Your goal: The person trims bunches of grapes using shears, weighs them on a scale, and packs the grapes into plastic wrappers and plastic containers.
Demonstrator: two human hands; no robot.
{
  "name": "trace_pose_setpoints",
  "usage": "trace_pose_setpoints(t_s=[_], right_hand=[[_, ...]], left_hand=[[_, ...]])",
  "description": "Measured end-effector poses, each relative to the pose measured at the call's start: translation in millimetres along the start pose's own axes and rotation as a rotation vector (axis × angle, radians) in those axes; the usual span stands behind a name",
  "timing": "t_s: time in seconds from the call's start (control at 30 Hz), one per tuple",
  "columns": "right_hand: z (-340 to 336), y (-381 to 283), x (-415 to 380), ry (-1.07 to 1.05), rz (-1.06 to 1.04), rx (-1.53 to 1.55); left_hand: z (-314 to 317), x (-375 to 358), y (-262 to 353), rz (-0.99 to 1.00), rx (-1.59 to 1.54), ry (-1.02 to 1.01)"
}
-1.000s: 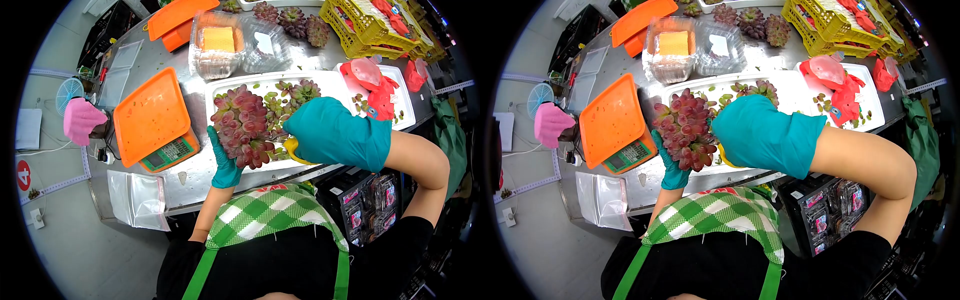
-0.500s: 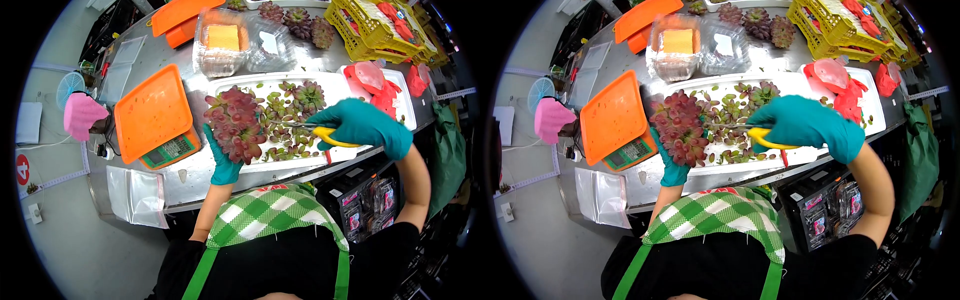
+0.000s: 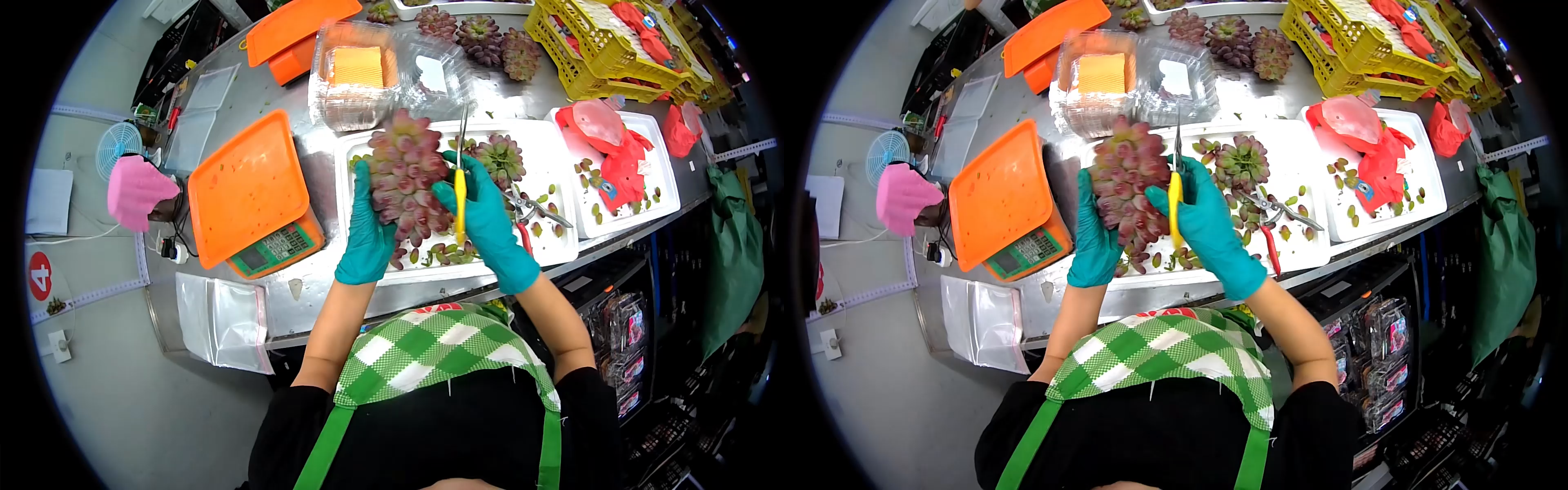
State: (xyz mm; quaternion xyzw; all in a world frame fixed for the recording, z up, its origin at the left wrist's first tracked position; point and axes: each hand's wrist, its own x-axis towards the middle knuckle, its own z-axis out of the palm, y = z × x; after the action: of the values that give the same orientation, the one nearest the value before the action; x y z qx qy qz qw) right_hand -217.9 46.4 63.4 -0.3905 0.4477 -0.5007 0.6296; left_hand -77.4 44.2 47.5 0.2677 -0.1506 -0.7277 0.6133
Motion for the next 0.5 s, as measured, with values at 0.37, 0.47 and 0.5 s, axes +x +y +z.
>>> trace_pose_setpoints(t_s=[0.37,0.47,0.5], right_hand=[[-32,44,21,-0.282,0.186,0.843],[-31,66,35,-0.340,0.153,0.884],[-30,63,33,-0.353,0.137,0.878]], left_hand=[[35,-26,4,0.352,0.698,-0.193],[27,-27,-5,0.411,0.825,-0.252],[26,-27,-7,0.433,0.874,-0.259]])
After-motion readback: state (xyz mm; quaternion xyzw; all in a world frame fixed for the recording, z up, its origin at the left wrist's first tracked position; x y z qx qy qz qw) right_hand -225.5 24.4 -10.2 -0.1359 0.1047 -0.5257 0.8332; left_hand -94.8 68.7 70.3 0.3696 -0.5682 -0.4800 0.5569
